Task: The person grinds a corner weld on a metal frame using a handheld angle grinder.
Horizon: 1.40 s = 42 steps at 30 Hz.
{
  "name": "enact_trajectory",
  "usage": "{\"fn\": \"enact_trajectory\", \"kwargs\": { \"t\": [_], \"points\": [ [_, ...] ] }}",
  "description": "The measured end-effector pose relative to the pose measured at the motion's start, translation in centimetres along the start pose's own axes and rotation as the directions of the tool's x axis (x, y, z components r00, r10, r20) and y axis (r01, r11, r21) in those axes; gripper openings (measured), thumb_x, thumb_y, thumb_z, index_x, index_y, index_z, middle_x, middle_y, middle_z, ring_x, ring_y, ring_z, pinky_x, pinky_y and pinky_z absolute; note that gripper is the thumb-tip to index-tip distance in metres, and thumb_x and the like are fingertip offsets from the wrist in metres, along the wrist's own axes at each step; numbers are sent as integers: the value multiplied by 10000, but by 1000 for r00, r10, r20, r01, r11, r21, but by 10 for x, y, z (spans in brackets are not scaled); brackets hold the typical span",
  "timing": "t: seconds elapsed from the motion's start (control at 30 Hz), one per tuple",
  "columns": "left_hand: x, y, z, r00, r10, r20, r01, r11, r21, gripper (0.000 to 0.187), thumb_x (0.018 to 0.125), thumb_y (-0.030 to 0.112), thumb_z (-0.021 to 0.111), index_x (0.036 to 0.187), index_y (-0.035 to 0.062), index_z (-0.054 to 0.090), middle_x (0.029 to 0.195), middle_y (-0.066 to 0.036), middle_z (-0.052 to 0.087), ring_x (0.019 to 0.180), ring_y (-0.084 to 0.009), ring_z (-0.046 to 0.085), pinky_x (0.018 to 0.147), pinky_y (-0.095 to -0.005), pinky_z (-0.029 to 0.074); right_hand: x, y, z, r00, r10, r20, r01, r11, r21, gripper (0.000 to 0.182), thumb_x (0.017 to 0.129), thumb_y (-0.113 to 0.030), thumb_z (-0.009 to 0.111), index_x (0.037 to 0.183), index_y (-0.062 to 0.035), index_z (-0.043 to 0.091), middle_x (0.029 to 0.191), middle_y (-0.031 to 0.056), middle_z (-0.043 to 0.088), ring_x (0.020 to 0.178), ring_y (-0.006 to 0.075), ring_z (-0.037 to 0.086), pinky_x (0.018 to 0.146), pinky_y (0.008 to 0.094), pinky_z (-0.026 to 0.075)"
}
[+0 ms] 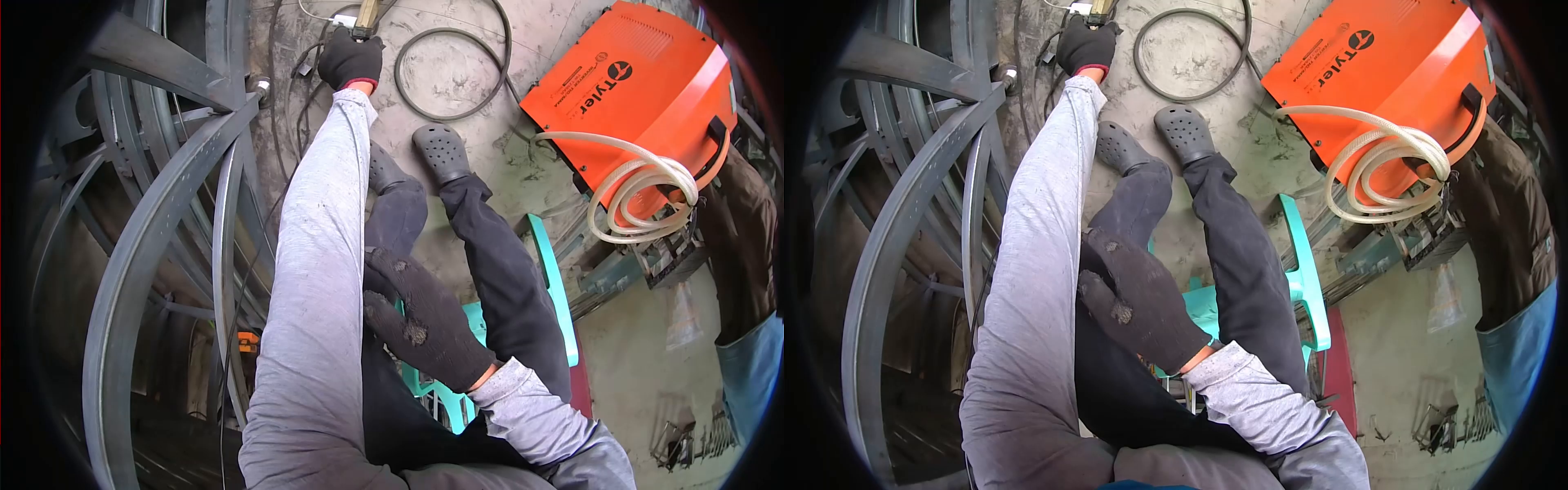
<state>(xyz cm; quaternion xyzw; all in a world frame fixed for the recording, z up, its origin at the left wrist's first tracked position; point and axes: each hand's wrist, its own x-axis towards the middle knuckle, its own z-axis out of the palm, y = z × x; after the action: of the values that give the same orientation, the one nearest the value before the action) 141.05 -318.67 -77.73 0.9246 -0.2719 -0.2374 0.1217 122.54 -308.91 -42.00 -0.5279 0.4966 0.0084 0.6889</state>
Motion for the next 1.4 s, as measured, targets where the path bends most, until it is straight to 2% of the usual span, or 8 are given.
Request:
{"fn": "enact_trajectory", "kwargs": {
  "t": [0.1,0.23,0.3,0.43,0.63,0.77,1.1,1.4],
  "points": [
    [8,1,-1,998,-15,53,15,1000,2,515,733,440,826,1061,55,730,1078,-216,749,1018,-390,721,893,-488,556,-1,1,1,999,37,-9,-37,999,39,448,925,-176,681,1323,9,593,1155,261,673,1048,423,666,914,476,524],
    [42,-31,-19,899,197,391,-221,975,15,640,850,554,703,1224,35,704,1213,-278,699,1102,-452,678,956,-514,528,-3,2,3,995,90,-29,-89,995,53,449,918,-194,688,1313,9,620,1167,265,680,1068,417,671,930,472,524],
    [61,-51,-24,630,575,521,-728,672,138,507,955,500,596,1228,87,704,1184,-289,698,1028,-485,683,918,-546,530,-5,5,8,991,131,-20,-128,987,97,449,917,-200,690,1310,8,628,1179,265,680,1080,415,671,940,469,523],
    [62,-51,-16,885,351,306,-363,932,-17,475,912,476,613,1045,41,753,1050,-280,720,1028,-469,678,899,-528,537,-4,4,10,993,117,-26,-114,988,107,460,915,-213,694,1314,8,628,1196,269,677,1107,413,670,965,455,522],
    [-1,-11,-28,994,105,41,-102,993,-67,416,871,445,692,1004,57,761,1020,-227,746,957,-444,709,849,-509,557,-6,4,14,992,121,-21,-119,988,99,460,922,-209,684,1324,6,619,1204,270,673,1111,417,668,961,452,521],
    [-19,-4,-11,1000,8,22,-9,999,51,437,826,442,756,1025,57,699,971,-212,750,937,-415,724,814,-507,558,-1,-1,12,990,140,26,-142,977,162,443,928,-193,674,1320,5,611,1207,270,668,1108,426,664,949,454,524],
    [-3,7,-7,999,-16,36,12,993,114,307,830,258,677,1071,68,694,979,-228,752,924,-408,741,830,-485,566,1,2,8,997,64,-49,-61,996,66,449,923,-188,670,1323,5,608,1195,273,670,1103,431,661,944,463,522],
    [-17,7,-51,992,94,89,-111,971,213,470,810,455,786,1080,77,714,1066,-217,747,1006,-387,724,860,-493,561,-3,5,11,995,73,-62,-69,996,62,460,920,-201,668,1320,19,615,1156,264,680,1054,424,667,928,468,518]
  ]
}}
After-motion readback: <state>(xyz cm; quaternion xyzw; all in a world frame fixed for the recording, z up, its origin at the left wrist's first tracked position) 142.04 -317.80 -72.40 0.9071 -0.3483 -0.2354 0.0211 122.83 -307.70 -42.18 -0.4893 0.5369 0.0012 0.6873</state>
